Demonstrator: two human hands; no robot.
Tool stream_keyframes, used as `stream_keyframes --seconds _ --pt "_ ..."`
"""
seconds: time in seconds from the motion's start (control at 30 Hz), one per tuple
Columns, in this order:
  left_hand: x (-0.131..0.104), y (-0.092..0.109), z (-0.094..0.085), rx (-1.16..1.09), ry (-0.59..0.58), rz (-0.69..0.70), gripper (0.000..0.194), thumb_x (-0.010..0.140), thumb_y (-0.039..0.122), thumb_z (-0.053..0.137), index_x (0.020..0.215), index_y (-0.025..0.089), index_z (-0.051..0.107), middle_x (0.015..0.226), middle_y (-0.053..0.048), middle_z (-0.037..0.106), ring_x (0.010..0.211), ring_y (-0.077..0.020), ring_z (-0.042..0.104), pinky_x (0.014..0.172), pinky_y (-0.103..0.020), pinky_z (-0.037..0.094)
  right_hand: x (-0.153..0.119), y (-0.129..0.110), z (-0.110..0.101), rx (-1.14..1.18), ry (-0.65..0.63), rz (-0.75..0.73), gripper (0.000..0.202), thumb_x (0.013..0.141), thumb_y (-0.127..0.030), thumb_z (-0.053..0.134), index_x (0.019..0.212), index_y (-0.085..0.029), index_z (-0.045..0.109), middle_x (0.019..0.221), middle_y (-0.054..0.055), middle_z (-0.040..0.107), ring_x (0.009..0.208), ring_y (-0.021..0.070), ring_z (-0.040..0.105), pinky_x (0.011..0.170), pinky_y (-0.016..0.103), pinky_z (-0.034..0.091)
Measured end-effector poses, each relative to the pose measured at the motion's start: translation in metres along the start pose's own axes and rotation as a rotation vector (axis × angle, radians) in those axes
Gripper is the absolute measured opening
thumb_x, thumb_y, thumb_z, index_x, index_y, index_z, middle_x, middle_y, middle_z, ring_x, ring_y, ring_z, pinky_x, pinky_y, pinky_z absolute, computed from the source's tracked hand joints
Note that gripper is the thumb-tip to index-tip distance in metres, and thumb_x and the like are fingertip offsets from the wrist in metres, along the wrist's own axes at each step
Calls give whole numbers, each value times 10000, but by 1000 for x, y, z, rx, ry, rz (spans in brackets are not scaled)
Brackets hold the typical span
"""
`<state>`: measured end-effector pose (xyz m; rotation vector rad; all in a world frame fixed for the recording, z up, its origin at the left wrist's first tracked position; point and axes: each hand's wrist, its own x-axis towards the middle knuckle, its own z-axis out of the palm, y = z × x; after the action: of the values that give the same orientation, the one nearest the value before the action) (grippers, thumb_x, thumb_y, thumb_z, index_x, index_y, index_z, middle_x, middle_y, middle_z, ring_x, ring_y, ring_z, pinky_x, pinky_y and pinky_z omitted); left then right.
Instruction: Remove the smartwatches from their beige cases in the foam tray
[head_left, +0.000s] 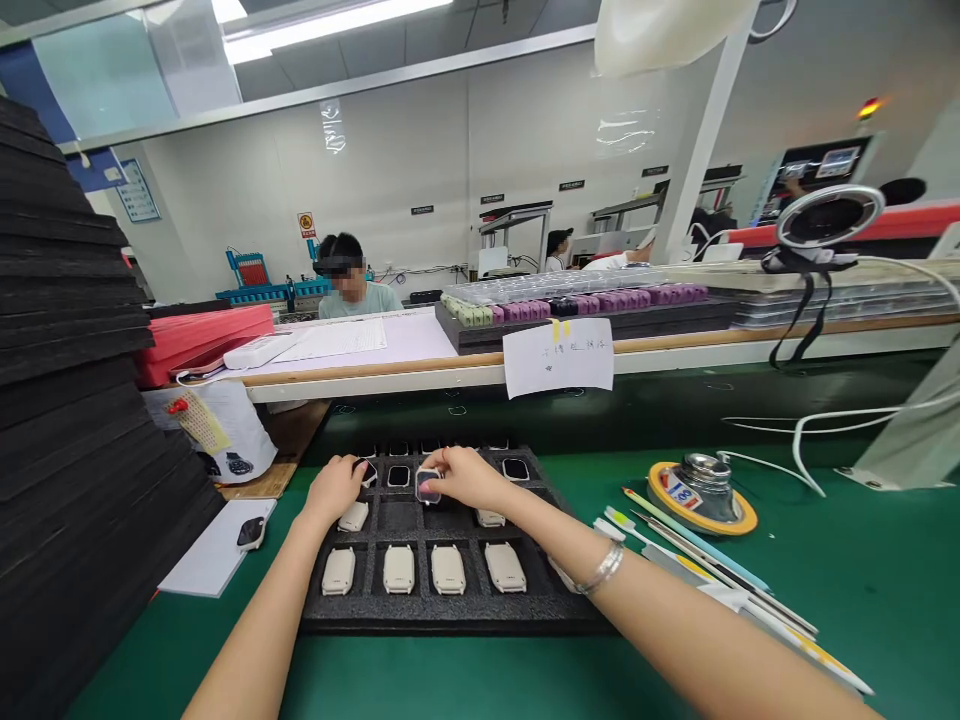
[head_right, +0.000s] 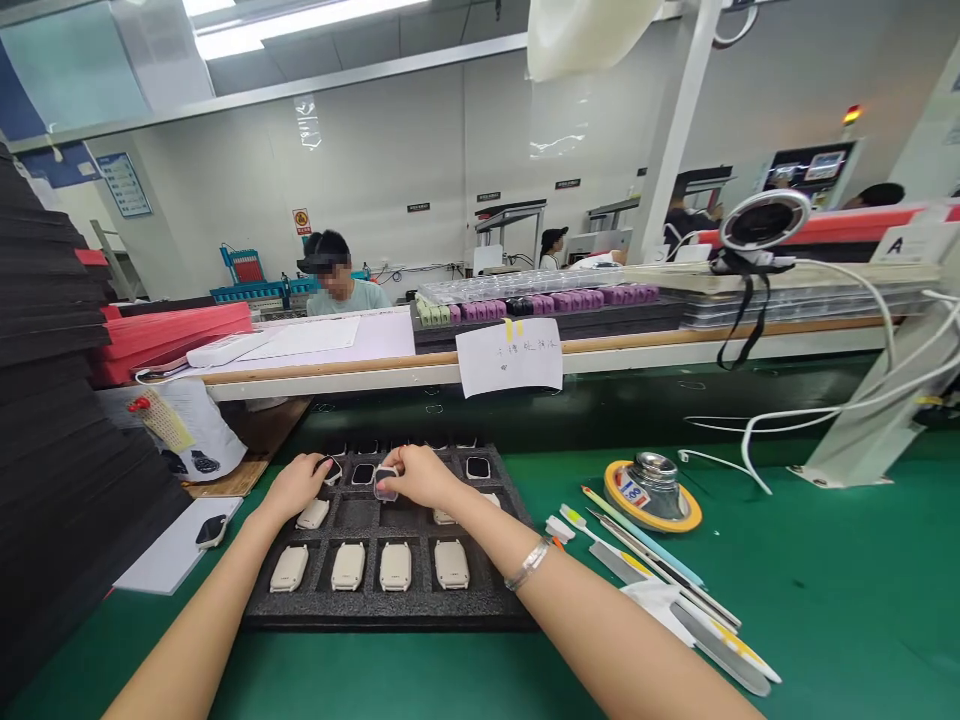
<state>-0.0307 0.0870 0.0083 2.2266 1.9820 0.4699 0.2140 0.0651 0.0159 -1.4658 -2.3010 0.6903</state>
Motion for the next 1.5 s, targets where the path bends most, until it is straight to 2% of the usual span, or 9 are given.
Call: stream_keyframes --seconds 0.23,0.47,0.7,0.9,1.07,1.17,1.27,1.43,1.5 --pt "-1 -2 5 43 20 43 332 937 361 588 1205 166 593 1231 -97 614 1059 -237 624 894 -460 535 54 -23 15 35 43 69 298 957 -331 604 1212 -176 602 1239 85 618 1045 231 640 878 429 551" --pt "2 -9 -2 -127 -67 86 323 935 375 589 1174 159 607 1188 -90 635 1035 -229 633 887 -453 536 53 -27 18 183 36 79 306 955 -325 608 1217 -167 596 1228 88 622 1031 226 645 867 432 556" --pt "-11 3 -21 -501 -100 36 252 900 346 638 1053 146 631 1088 -65 646 955 -208 629 836 -412 535 1 -29 5 530 150 96 273 963 -334 598 1168 -153 605 1083 59 661 867 176 670 748 356 580" --pt "-61 70 -40 -1144 -168 -16 352 809 473 671 980 172 610 1011 -59 680 784 -142 609 732 -283 506 -92 -15 2 886 197 84 422 837 -551 667 958 -148 633 710 -10 631 447 61 492 433 206 445" --pt "-127 120 -19 -1577 -378 -256 231 762 395 614 766 168 566 780 -35 670 422 -30 324 432 -205 349 -146 -6 8 1038 251 115 584 665 -685 737 920 -174 615 669 -29 583 419 53 418 374 196 350" --pt "-156 139 3 -1693 -475 -431 122 712 230 625 801 149 609 697 -28 642 540 -81 539 551 -218 486 -162 -11 8 1074 276 100 636 553 -657 824 935 -201 597 721 -12 624 521 101 519 432 210 402" --pt "-171 148 17 -1742 -517 -514 136 733 165 673 865 142 653 830 -50 688 762 -138 651 756 -301 579 -172 -17 8 1023 246 48 576 528 -525 889 903 -225 574 713 -13 666 643 159 611 579 260 481" --pt "-178 143 20 -1779 -866 -513 557 755 564 735 1041 89 683 817 -98 717 765 -208 729 724 -292 606 -175 -15 15 670 251 -20 366 622 -425 866 854 -228 662 786 5 680 751 203 634 705 336 518" --pt "-178 139 20 -1735 -867 -517 570 676 557 807 1018 120 673 700 -38 683 697 -201 735 688 -258 597 -175 -13 17 575 264 -110 295 702 -422 829 904 -237 716 971 43 703 940 237 655 862 385 520"
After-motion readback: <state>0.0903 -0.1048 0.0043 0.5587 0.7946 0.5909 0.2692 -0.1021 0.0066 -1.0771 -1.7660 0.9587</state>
